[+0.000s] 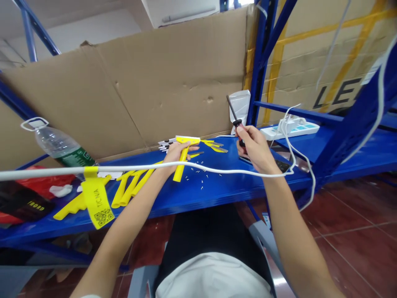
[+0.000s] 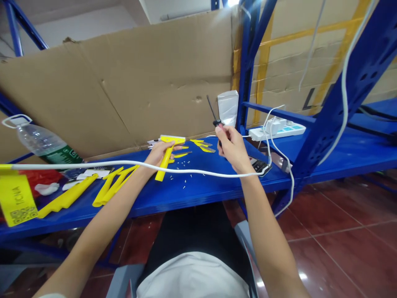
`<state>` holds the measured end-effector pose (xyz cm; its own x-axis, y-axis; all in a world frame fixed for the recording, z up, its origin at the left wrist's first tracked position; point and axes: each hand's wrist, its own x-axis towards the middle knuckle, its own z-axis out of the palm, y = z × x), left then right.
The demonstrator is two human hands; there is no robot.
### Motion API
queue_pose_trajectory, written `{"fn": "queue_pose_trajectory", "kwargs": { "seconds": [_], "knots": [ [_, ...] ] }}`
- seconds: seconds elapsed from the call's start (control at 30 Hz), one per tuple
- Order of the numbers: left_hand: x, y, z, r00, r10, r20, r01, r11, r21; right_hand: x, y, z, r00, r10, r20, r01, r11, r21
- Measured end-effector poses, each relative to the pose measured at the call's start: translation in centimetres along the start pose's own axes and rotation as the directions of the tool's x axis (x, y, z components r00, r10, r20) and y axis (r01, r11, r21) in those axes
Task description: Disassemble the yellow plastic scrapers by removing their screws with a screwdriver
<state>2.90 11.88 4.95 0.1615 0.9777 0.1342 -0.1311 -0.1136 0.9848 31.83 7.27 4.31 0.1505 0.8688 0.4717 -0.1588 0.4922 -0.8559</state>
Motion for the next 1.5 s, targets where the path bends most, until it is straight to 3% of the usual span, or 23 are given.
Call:
{"fn": "queue_pose_trajectory", "kwargs": {
  "seconds": [0.2,0.33,0.43,0.77,1.03,1.23,1.37,1.5],
  "knots": [
    [-0.2,0.1,-0.2,1.0,-0.019,0.019,0.019,1.0,0.016,-1.3,-2.2,-0.8,0.986,-0.161,0.048,0.168,0.935,-0.313],
    [0.0,0.0,-0.6,0.994,-0.067,0.088,0.059,0.994,0.094,-2.3,-3.8,-1.0,0.928,-0.372,0.008,0.339,0.836,-0.431],
    [0.3,-0.4,-1.8,0.992,-0.079,0.096,0.061,0.982,0.177,-2.8,-4.3,-0.7,0.897,-0.442,-0.033,0.379,0.804,-0.457],
    [1.9,-1.5,-7.1,0.973,-0.187,-0.135,0.218,0.937,0.274,-2.6,-3.1,0.6,0.928,-0.371,0.04,0.356,0.848,-0.392],
    [2.2,-1.2,-8.7,0.941,-0.216,-0.26,0.302,0.882,0.361,-2.1,-1.9,1.0,0.938,-0.34,0.064,0.337,0.857,-0.39],
    [2.0,-0.4,-9.2,0.928,-0.141,-0.344,0.299,0.835,0.462,-2.2,-2.0,1.1,0.954,-0.287,0.086,0.297,0.873,-0.385],
    [1.8,0.0,-8.2,0.953,-0.075,-0.293,0.196,0.892,0.407,-2.1,-2.0,1.1,0.955,-0.273,0.117,0.297,0.857,-0.421],
    [1.5,-0.2,-5.9,0.997,-0.029,-0.066,0.045,0.964,0.262,-1.9,-1.3,1.1,0.95,-0.284,0.133,0.313,0.834,-0.455]
  ]
}}
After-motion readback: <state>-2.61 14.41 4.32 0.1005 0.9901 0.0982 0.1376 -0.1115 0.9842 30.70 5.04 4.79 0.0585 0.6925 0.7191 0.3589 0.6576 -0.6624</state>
